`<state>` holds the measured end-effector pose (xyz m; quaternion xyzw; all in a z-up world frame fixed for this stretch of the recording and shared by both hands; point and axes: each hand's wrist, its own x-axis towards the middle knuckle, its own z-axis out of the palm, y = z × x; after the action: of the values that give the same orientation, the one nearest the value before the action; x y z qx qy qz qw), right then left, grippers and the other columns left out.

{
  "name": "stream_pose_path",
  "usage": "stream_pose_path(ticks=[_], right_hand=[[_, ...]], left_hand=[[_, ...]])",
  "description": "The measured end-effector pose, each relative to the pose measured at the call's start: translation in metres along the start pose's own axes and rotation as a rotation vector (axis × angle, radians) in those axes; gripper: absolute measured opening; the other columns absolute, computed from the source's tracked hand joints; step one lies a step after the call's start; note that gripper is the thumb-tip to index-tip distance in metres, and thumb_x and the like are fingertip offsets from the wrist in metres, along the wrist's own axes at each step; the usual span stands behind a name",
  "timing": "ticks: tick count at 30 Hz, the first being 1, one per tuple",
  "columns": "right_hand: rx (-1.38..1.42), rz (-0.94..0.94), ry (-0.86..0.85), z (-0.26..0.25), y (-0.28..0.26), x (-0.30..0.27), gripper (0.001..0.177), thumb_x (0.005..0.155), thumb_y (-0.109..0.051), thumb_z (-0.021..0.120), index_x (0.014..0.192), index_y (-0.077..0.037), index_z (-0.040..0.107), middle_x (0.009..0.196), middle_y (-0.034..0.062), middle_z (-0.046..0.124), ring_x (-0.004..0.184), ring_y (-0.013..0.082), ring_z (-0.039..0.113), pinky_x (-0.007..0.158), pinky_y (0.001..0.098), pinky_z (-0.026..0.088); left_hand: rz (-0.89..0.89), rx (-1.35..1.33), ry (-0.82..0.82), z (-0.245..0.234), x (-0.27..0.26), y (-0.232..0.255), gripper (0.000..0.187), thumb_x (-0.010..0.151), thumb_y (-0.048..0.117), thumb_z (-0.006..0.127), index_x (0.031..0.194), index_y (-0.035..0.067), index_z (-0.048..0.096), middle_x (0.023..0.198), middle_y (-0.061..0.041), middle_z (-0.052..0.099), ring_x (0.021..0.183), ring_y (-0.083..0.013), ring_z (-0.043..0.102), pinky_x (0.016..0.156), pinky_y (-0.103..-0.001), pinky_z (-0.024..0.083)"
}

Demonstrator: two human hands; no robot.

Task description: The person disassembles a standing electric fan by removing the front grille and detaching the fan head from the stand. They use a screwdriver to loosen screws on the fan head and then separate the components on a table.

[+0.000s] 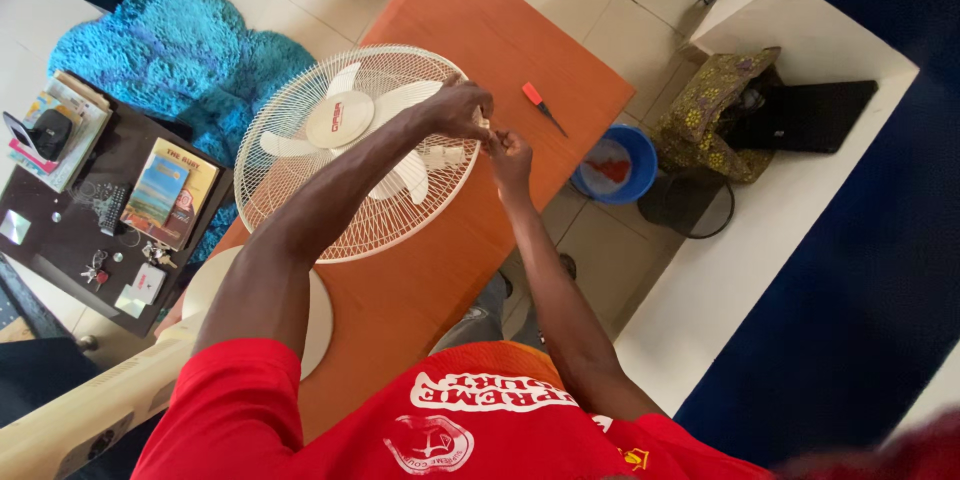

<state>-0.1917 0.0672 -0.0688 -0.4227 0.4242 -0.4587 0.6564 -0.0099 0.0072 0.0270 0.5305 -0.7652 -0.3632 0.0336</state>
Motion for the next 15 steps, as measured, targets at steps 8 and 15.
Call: stream_pose_path(ticks=[8,15], right_hand=[[0.121,0.123,-0.1,-0.013,0.013,0.01,0.022,0.103,-0.021,0.07,0.106,0.002,0.068,0.091,0.0075,0.07,0.08,0.013,0.066,0.072,0.0284,0.055],[0.217,0.331,-0.175,-0.016,0.037,0.016,0.03,0.103,-0.031,0.065,0.116,-0.003,0.061,0.091,0.005,0.066,0.077,0.0139,0.063,0.068,0.0302,0.053]], left_hand=[[-0.004,0.012,0.146,0.008,-0.005,0.004,0.045,0.078,0.043,0.086,0.095,0.006,0.067,0.095,-0.012,0.066,0.108,-0.0304,0.059,0.115,-0.055,0.029],[-0.064,-0.015,0.21,0.005,-0.012,-0.006,0.034,0.074,0.031,0.084,0.093,0.006,0.069,0.099,-0.013,0.067,0.102,-0.0337,0.059,0.092,-0.049,0.049]])
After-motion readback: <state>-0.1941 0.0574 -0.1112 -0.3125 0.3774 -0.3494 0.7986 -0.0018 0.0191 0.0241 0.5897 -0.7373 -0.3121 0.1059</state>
